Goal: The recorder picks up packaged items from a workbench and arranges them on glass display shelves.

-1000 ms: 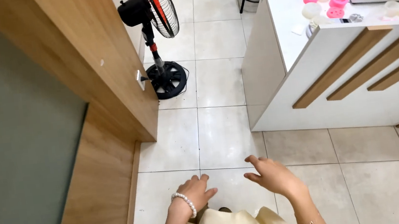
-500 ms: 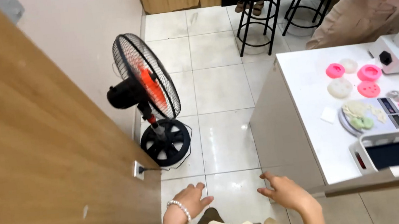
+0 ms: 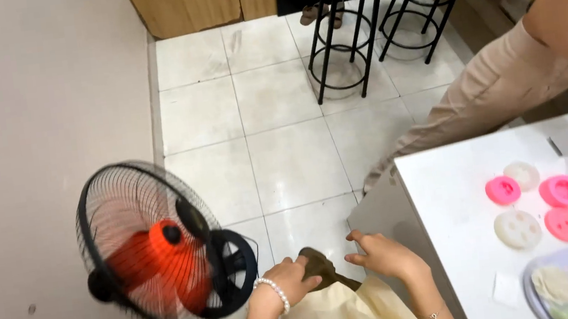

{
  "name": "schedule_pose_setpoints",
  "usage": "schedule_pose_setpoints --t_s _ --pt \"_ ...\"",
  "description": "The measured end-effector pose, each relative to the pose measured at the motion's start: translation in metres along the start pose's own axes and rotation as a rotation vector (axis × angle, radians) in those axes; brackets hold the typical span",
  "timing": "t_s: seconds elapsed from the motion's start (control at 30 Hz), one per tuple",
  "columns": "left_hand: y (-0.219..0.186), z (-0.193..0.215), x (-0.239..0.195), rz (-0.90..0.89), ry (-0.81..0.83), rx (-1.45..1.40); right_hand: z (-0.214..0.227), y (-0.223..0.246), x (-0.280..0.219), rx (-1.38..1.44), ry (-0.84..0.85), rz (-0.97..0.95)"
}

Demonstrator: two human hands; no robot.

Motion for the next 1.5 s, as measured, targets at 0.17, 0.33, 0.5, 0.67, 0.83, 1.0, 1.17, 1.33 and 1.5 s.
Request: schedule_pose_setpoints --t_s 0.17,0.33,0.5,0.67,0.83,1.0,1.17,1.33,1.5 --pt "-0.008 0.123 0.096 0.039 0.076 0.050 0.134 0.036 0.078 -0.015 -0.125 0.154" --pt "-0.036 0.245 0.174 -0.096 -0.133 0.010 0.232 0.053 0.140 0.085 -0.226 0.127" --pt "-0.046 0.347 0.278 -0.207 -0.195 0.044 0.311 0.040 0.225 0.213 -0.440 0.151" --pt "-0.067 0.463 0.380 -0.365 -0.225 0.038 0.405 0.032 0.291 0.425 -0.540 0.017" --pt "-0.112 0.565 0.478 -0.589 -0.202 0.021 0.493 0.010 0.337 0.453 -0.828 0.026" --pt "-0.173 0.612 0.583 -0.716 -0.162 0.087 0.573 -0.037 0.357 0.522 -1.000 -0.040" --pt "-0.251 0.618 0.680 -0.828 -0.183 0.130 0.653 -0.104 0.370 0.553 -1.056 -0.125" --pt "-0.351 0.624 0.763 -0.791 -0.130 0.133 0.735 -0.198 0.384 0.492 -1.101 -0.088" --pt "-0.441 0.630 0.829 -0.878 -0.130 0.123 0.800 -0.268 0.378 0.521 -1.118 -0.151"
Point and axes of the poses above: each hand's wrist, its own x-axis towards the middle knuckle, its own z-axis out of the back of the hand, y = z × x, the point moved 2 cm from there along x, towards the middle knuckle, and after that the axes turned 8 degrees about y, right-handed, at the moved point
